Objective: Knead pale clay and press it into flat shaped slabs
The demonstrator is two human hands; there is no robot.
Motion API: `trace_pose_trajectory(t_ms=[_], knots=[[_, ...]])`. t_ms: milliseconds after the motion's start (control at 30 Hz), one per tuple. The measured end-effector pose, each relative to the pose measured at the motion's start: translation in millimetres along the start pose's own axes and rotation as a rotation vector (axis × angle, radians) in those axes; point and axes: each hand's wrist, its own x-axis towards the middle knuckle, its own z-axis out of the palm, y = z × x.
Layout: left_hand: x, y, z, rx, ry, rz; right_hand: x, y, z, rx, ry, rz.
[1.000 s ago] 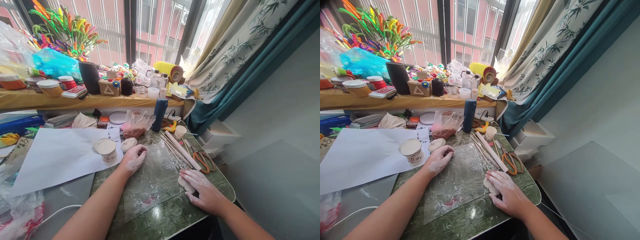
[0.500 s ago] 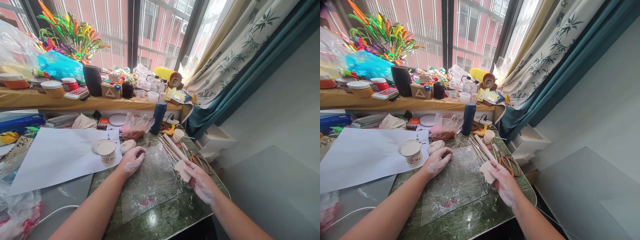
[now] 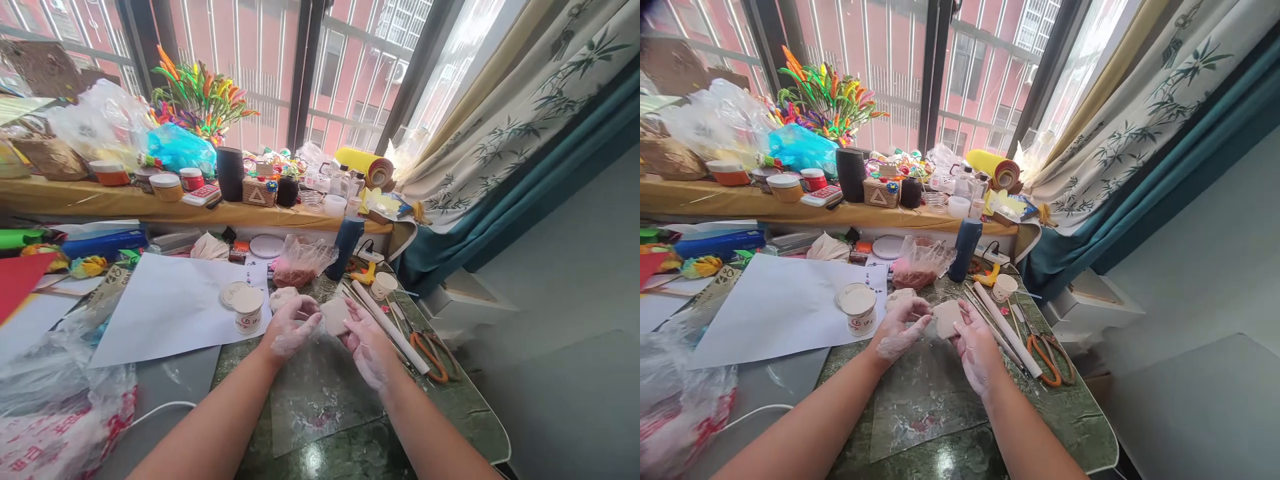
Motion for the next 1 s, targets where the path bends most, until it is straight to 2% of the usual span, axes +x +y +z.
trace_pose_trajectory(t_ms=[133, 233, 300, 367, 433, 533, 567, 600, 700, 733, 833, 1000], knots=[[3, -7, 5.0, -0.158, 0.007, -0.045, 2, 10, 12, -0.058, -0.077, -0.112], [3, -18, 8.1, -0.166, 0.013, -0.011, 5, 23, 2, -0.406, -0.080, -0.148], [2, -22, 8.7, -0.102, -0.046, 0.017, 8, 27, -9, -0.678, -0.096, -0.150], [1, -23, 8.1, -0.011, -0.085, 0.046, 10, 24, -18, -0.828, -0.108, -0.144], [1, -20, 6.7, 0.043, -0.057, 0.061, 11, 16, -23, -0.831, -0.049, -0.176], [4, -16, 4.9, 0.040, 0.055, 0.019, 12, 5, -24, -0.727, 0.115, -0.308], [5, -16, 4.5, 0.024, 0.093, -0.001, 12, 3, -24, -0.718, 0.132, -0.340], [6, -16, 4.4, 0.003, 0.126, -0.016, 12, 2, -23, -0.751, 0.106, -0.351], [9, -20, 4.7, -0.049, 0.190, -0.035, 14, 6, -23, -0.958, -0.090, -0.309], [10, -21, 4.9, -0.059, 0.197, -0.037, 15, 8, -23, -0.987, -0.107, -0.306], [10, -21, 4.6, -0.059, 0.182, -0.027, 17, 12, -24, -0.963, -0.015, -0.338], [10, -9, 1.4, 0.119, 0.197, -0.047, 18, 11, -21, -1.025, 0.027, -0.412]])
